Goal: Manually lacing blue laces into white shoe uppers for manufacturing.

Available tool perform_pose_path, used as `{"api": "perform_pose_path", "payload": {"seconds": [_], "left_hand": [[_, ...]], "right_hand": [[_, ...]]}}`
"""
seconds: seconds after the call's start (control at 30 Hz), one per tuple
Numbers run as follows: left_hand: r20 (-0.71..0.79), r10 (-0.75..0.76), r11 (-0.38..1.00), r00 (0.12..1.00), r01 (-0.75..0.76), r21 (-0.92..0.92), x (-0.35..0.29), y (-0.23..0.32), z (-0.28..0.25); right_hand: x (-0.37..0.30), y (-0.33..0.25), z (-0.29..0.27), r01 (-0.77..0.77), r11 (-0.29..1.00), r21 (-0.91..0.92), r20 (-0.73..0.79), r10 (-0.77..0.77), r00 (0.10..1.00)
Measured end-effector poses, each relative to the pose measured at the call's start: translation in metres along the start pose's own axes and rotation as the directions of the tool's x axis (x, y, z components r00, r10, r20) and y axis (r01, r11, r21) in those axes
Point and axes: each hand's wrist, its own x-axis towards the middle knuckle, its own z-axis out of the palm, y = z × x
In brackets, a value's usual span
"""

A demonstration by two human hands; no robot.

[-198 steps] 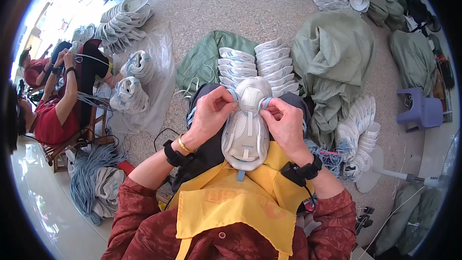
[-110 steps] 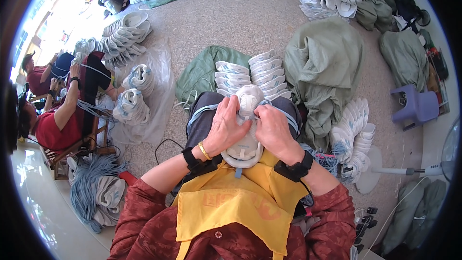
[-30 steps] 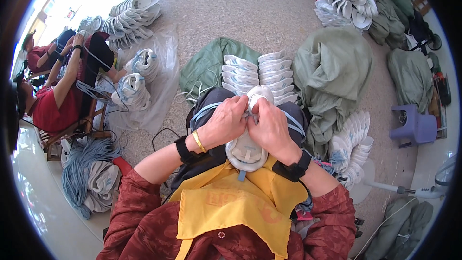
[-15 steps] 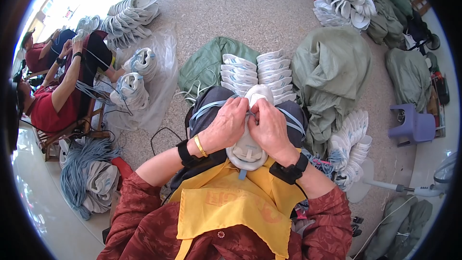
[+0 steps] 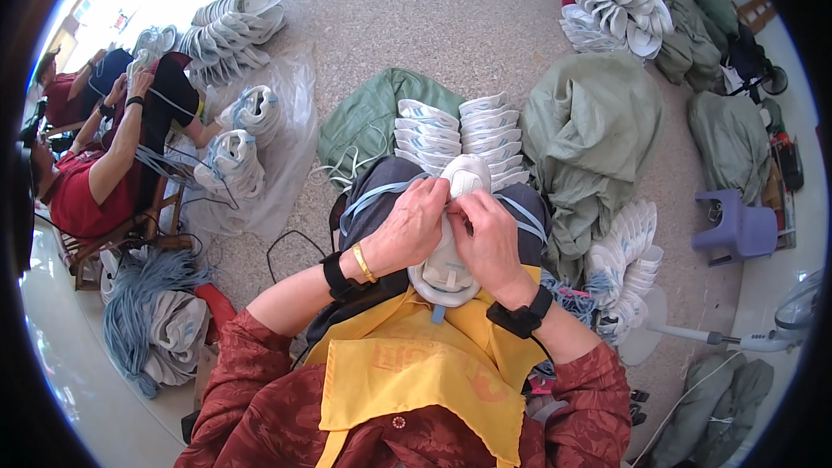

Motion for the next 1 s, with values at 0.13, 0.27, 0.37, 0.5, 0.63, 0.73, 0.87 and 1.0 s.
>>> {"api": "perform_pose_path", "payload": {"seconds": [0.13,0.27,0.37,0.5,0.63,0.73,0.87,1.0], "left_hand": [[-0.011,0.031,0.999,0.999,-0.031,0.016,0.0,-0.003,0.002],[-0.028,-0.011,1.0,1.0,0.011,0.009,0.001,0.0,0.002],[-0.055,-0.03,0.999,0.998,0.029,-0.025,0.002,0.0,0.004],[-0.104,-0.038,0.999,0.994,0.035,-0.024,0.001,-0.001,0.006],[-0.123,-0.025,0.999,0.992,0.019,-0.051,0.001,-0.002,0.003],[-0.092,-0.081,0.996,0.992,0.077,-0.046,0.001,-0.003,0.002],[-0.15,-0.049,0.998,0.987,0.042,-0.053,0.0,-0.003,0.005],[-0.135,-0.065,0.997,0.989,0.057,-0.059,0.001,-0.004,0.004]], "right_hand": [[0.0,0.001,-0.004,0.101,0.991,-0.09,0.002,-0.101,0.995],[0.003,0.002,-0.003,0.111,0.979,-0.172,0.05,-0.104,0.993],[0.002,0.005,0.006,0.161,0.939,-0.304,0.038,-0.157,0.987],[0.001,0.001,0.009,0.165,0.926,-0.339,-0.006,-0.177,0.984],[0.003,0.003,0.008,0.149,0.956,-0.253,-0.01,-0.156,0.988],[0.0,0.004,0.005,0.149,0.957,-0.247,0.016,-0.15,0.989],[-0.008,0.001,-0.002,0.135,0.969,-0.208,-0.001,-0.138,0.99],[-0.016,-0.017,-0.014,0.019,0.996,-0.085,0.006,-0.019,1.0]]}}
